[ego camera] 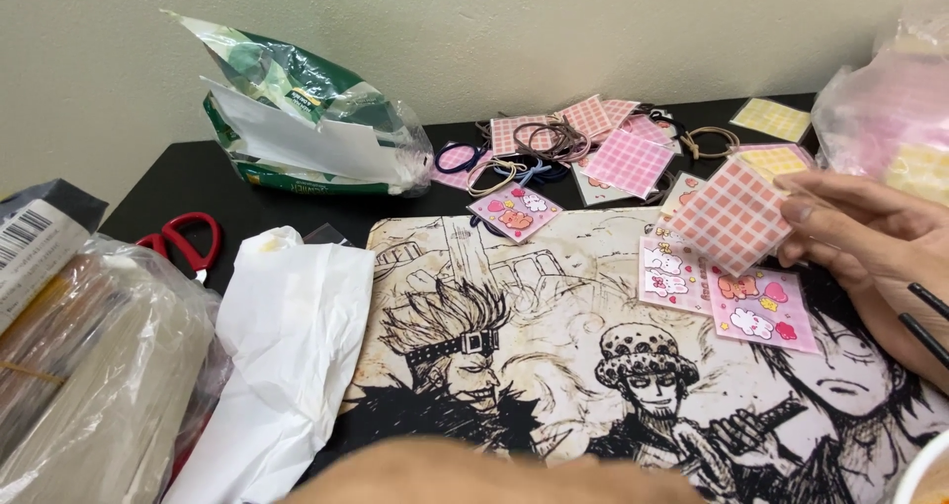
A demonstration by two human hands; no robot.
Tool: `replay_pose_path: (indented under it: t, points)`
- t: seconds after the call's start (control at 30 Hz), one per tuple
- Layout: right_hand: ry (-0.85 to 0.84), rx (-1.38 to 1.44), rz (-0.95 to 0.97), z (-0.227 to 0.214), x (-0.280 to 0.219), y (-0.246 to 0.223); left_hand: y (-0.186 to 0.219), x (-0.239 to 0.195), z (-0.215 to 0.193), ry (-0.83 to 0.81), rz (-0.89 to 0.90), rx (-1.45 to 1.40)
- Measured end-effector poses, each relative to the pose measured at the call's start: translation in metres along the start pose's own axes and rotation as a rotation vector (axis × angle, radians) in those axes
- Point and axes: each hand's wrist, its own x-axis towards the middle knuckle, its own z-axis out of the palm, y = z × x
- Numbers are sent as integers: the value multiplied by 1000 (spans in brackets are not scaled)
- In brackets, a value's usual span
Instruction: The person is packaging individual hair ties by placing them together with small decorative cards into small plastic bags.
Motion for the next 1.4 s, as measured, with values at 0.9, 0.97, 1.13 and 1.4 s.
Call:
replay_pose_path:
  t: [0.9,0.97,1.13,1.4]
  points:
    - [142,99,202,3,-6,33,29,46,-89,1002,704,-747]
    - [166,183,230,7,-2,23,38,35,-92,922,656,-822]
    - [56,364,250,2,2,24,51,21,-92,785,574,-1188]
    - [-2,343,301,9,0,-1,52,17,-92,806,523,-1088]
